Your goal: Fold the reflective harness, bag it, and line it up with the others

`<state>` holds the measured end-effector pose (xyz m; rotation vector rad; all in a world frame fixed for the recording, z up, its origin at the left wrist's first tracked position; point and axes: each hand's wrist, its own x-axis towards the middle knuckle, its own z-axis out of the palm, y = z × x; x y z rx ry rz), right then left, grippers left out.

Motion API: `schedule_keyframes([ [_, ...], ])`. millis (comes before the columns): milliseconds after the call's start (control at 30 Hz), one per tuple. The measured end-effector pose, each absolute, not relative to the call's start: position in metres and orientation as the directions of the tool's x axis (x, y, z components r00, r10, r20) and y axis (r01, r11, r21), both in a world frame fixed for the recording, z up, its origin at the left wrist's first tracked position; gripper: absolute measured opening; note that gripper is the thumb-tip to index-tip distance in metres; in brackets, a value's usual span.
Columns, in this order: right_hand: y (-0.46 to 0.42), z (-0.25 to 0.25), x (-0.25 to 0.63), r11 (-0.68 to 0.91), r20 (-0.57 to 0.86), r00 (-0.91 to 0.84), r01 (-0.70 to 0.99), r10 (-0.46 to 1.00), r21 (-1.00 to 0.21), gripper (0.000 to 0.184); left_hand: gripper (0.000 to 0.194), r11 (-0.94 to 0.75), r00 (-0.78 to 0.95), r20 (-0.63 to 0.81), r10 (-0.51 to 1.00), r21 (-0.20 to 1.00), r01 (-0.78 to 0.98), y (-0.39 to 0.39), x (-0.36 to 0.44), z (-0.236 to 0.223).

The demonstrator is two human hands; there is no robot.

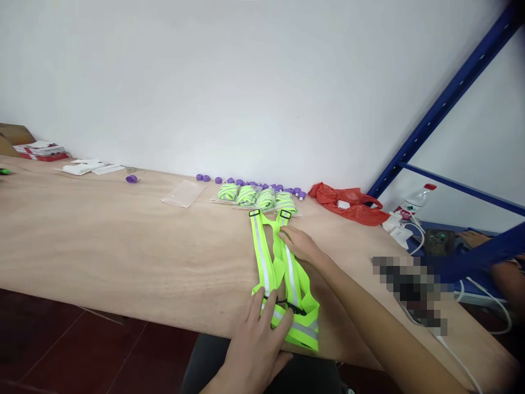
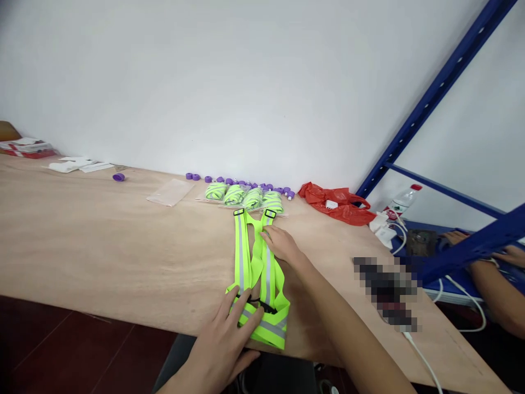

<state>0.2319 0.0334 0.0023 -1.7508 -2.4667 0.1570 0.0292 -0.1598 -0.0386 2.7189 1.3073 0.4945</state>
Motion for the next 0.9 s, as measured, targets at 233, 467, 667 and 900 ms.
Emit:
schedule_keyframes([
  [233,0.068,0.033,0.204,0.292,-0.063,-0.296,0.954,0.953,-0.070,0.054,0.060,-0.656,0.610,0.256,0.750,0.175,0.734,-0.160,0.027,-0.034],
  [467,0.109,0.041,0.156,0.110,-0.111,-0.111,0.994,0.988,-0.015,0.085,0.065,-0.663,0.600,0.336,0.726,0.113,0.740,-0.157,0.029,-0.047],
  [667,0.121,0.032,0.135,-0.026,-0.115,0.026,1.000,0.993,0.006,0.074,0.064,-0.649,0.575,0.420,0.702,0.044,0.760,-0.158,0.030,-0.057],
  [900,0.124,0.031,0.151,-0.079,-0.149,0.082,0.997,0.985,0.024,0.052,0.060,-0.650,0.577,0.479,0.661,-0.018,0.759,-0.160,0.026,-0.057],
])
